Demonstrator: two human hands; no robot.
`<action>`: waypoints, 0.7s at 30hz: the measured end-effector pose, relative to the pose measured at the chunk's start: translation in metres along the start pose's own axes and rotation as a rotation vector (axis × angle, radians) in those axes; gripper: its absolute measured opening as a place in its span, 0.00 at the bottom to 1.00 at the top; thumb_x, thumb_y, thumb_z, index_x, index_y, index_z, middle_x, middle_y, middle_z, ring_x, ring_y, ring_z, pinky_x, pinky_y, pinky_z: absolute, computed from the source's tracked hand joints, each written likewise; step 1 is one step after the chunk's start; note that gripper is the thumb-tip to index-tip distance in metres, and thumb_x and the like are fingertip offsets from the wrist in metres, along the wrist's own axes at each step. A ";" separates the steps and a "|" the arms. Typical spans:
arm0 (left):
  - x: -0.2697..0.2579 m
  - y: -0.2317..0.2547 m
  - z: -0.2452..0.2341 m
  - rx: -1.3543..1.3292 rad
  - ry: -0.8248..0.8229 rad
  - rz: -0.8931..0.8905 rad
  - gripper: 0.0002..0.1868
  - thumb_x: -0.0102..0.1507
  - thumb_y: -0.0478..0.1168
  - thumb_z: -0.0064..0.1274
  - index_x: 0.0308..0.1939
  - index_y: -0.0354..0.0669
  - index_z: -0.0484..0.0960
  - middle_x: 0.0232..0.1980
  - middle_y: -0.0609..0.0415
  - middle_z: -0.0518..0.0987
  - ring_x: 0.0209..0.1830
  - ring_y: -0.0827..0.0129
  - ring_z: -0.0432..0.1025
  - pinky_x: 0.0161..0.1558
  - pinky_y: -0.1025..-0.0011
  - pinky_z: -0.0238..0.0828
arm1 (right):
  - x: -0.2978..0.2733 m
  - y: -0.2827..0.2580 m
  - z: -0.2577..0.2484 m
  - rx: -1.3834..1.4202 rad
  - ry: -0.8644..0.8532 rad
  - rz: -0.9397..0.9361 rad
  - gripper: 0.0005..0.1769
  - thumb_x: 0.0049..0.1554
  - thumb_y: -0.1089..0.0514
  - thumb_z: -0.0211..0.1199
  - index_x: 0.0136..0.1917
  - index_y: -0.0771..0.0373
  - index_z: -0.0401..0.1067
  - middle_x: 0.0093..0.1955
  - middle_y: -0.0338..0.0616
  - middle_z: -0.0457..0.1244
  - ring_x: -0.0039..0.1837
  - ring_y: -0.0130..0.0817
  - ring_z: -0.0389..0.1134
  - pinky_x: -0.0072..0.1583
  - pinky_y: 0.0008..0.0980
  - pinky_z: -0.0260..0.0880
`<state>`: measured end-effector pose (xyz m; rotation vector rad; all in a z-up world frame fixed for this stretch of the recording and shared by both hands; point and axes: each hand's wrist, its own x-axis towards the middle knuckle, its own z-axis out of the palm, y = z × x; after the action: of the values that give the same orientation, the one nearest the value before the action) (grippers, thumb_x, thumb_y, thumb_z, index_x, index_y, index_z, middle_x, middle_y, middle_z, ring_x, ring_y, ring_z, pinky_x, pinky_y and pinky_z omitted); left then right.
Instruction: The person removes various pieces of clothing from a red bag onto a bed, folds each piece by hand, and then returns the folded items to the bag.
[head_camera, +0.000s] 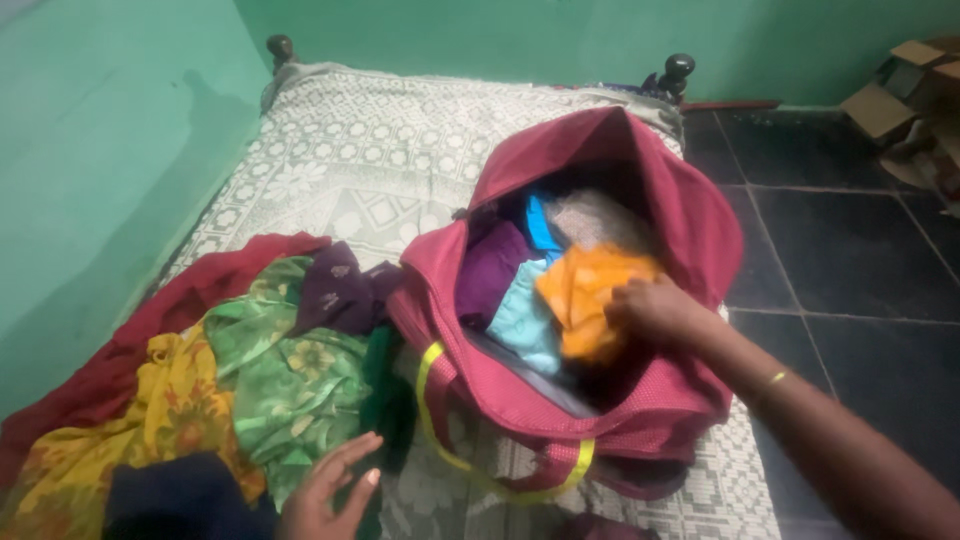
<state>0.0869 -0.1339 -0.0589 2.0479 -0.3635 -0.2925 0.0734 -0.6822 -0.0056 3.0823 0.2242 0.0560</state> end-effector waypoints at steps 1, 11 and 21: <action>0.000 0.001 0.003 0.014 -0.019 -0.015 0.24 0.60 0.39 0.60 0.60 0.55 0.82 0.68 0.59 0.78 0.69 0.68 0.72 0.63 0.61 0.73 | -0.005 0.001 0.006 0.015 -0.060 0.010 0.09 0.53 0.51 0.60 0.48 0.45 0.76 0.49 0.33 0.65 0.57 0.38 0.66 0.52 0.46 0.66; -0.004 -0.017 0.022 0.076 -0.119 -0.013 0.27 0.59 0.42 0.62 0.63 0.61 0.83 0.68 0.61 0.77 0.70 0.68 0.71 0.63 0.60 0.73 | -0.038 0.002 0.025 0.168 -0.692 0.207 0.11 0.53 0.50 0.62 0.50 0.47 0.76 0.51 0.36 0.66 0.58 0.41 0.67 0.54 0.46 0.67; -0.023 0.002 0.002 0.044 -0.092 -0.032 0.26 0.60 0.43 0.61 0.64 0.59 0.83 0.68 0.59 0.78 0.68 0.67 0.74 0.63 0.61 0.72 | 0.023 0.002 0.015 0.128 -0.617 0.296 0.13 0.54 0.49 0.64 0.52 0.49 0.76 0.54 0.39 0.66 0.58 0.43 0.68 0.55 0.46 0.68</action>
<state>0.0647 -0.1272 -0.0570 2.0899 -0.3966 -0.4022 0.0973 -0.6816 -0.0199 3.0362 -0.2645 -0.9076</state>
